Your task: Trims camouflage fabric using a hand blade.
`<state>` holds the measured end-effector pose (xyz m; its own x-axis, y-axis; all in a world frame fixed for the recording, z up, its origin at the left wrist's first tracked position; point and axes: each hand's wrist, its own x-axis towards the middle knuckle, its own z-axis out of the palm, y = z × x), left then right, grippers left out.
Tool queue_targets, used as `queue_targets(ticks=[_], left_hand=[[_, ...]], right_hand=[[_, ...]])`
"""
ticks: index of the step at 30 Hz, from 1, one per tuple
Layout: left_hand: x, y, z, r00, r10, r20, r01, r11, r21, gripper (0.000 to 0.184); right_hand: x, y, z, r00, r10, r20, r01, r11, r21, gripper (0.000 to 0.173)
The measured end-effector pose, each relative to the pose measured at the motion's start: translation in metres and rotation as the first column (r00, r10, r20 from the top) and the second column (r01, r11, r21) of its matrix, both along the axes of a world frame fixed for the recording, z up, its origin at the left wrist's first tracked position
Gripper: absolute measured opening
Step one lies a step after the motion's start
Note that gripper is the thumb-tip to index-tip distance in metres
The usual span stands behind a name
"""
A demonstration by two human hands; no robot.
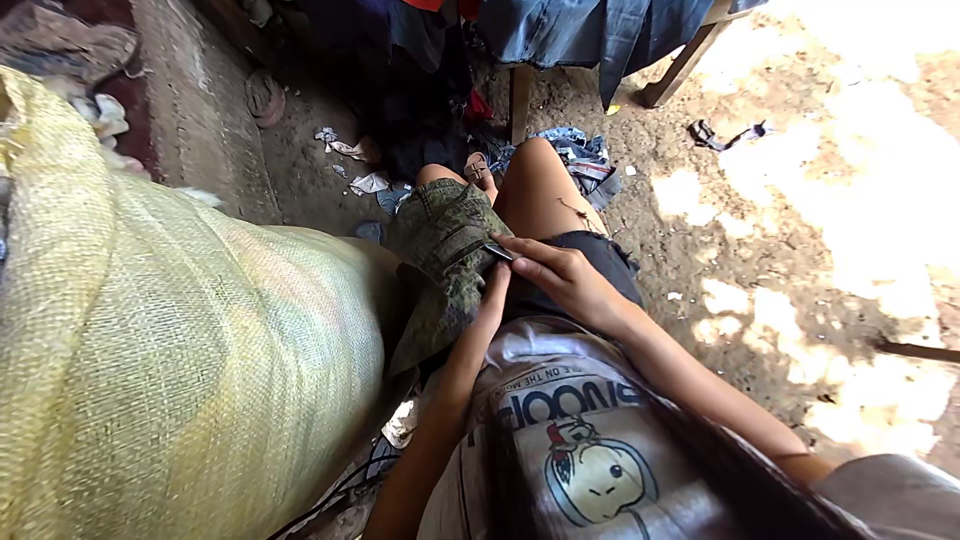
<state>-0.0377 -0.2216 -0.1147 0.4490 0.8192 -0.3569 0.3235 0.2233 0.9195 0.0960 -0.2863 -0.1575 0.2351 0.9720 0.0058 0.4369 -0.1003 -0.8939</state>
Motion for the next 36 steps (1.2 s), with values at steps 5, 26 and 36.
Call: queue_targets(ticks=[5,26,36], left_hand=[[-0.006,0.003,-0.025,0.939,0.179,0.292,-0.136,0.977,-0.162,0.035],[-0.017,0.03,-0.039,0.903,0.238,0.358,0.008,0.823,-0.568,0.029],[-0.021,0.003,-0.045,0.83,0.261,0.493,-0.277,0.96,-0.042,0.023]], right_hand=[[-0.003,0.002,-0.003,1.0,0.011,-0.011,-0.01,1.0,0.026,0.042],[-0.005,0.002,0.004,0.977,0.004,0.214,-0.028,0.993,0.112,0.037],[-0.008,0.003,0.035,0.931,-0.036,0.364,-0.075,0.955,0.288,0.043]])
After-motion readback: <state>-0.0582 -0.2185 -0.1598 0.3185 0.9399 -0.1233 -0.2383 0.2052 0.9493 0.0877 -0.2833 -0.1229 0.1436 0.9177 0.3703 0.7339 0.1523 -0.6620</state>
